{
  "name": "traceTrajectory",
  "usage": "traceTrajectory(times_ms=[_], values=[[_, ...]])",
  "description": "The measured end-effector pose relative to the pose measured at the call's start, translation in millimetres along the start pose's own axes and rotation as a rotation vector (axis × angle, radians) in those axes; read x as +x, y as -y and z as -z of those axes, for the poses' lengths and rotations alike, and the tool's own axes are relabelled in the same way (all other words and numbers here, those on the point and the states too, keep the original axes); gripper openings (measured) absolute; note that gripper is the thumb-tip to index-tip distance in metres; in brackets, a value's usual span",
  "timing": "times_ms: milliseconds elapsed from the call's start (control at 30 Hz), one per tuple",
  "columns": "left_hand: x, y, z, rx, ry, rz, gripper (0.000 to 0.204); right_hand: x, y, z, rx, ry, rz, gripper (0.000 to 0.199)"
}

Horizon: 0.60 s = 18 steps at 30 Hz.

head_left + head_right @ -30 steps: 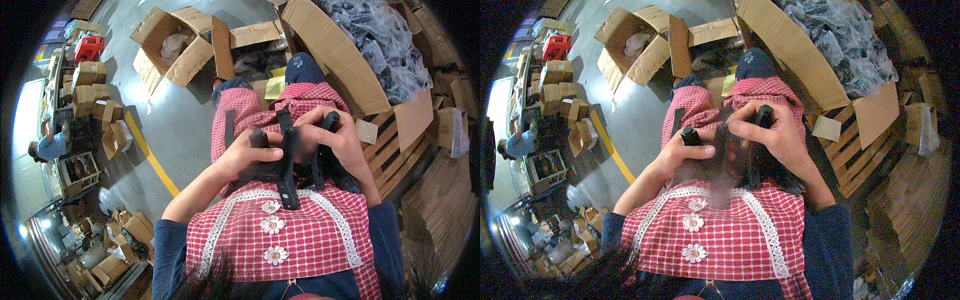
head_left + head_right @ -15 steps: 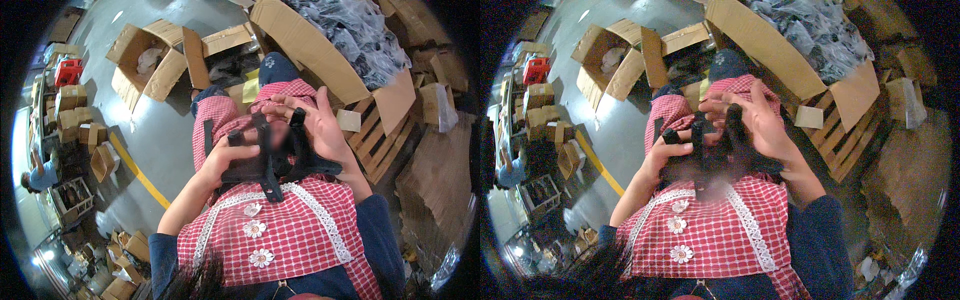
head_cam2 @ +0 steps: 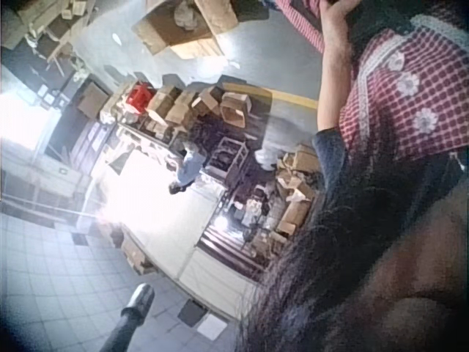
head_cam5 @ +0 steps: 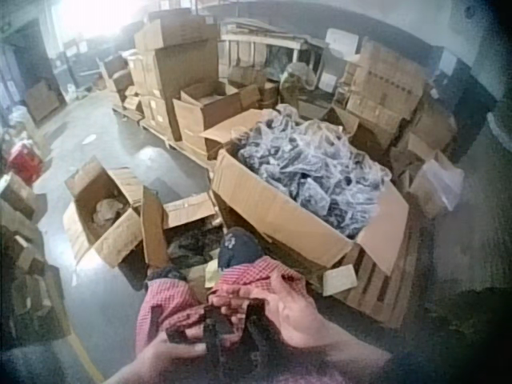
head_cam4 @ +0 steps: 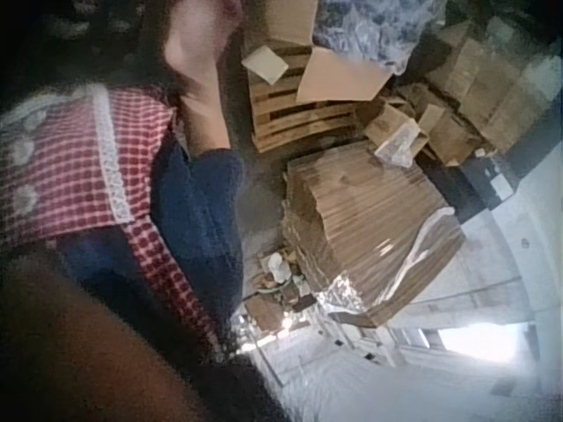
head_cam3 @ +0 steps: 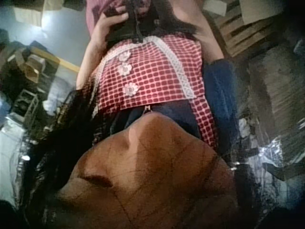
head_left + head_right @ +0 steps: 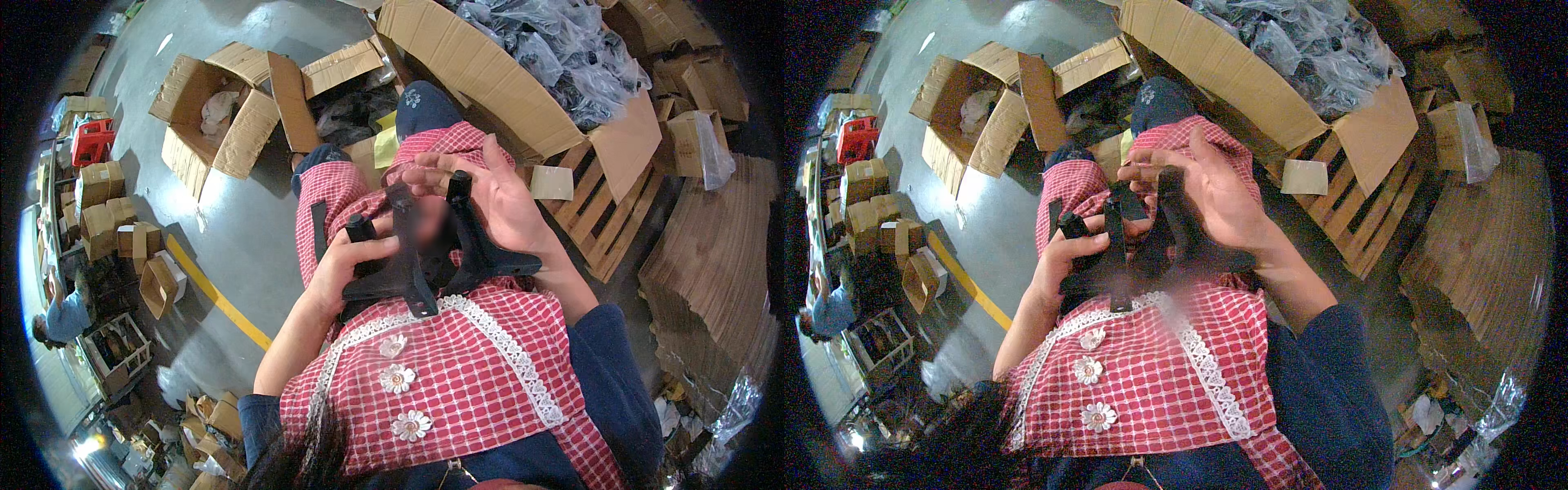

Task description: The person removes black plastic components from a cardboard box, peels stickers from a sheet and applies them to the parts, and then places the finished items into plastic bags.

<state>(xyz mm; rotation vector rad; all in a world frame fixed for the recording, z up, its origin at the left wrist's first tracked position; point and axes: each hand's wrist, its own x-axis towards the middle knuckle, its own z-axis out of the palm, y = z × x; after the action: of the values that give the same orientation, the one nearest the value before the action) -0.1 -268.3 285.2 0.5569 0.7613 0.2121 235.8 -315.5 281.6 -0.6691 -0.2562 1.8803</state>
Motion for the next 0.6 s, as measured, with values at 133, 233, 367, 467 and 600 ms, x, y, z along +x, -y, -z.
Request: traceTrajectory(times_ms=[133,233,367,467,600], values=[[1,3,4,-0.030,0.010,0.005,0.047,2,0,4,0.030,0.035,0.000,0.064],[3,4,4,-0.063,0.011,-0.013,0.040,-2,0,8,-0.054,0.067,0.035,0.051],[1,0,-5,-0.072,0.012,-0.021,0.041,-4,-1,14,-0.384,0.072,0.102,0.055],[0,-4,-8,-0.014,0.036,-0.031,0.042,-7,-2,20,-0.504,0.004,0.084,0.054],[1,-5,-6,0.044,0.074,-0.040,0.042,-9,6,27,-0.748,0.000,0.089,0.048]])
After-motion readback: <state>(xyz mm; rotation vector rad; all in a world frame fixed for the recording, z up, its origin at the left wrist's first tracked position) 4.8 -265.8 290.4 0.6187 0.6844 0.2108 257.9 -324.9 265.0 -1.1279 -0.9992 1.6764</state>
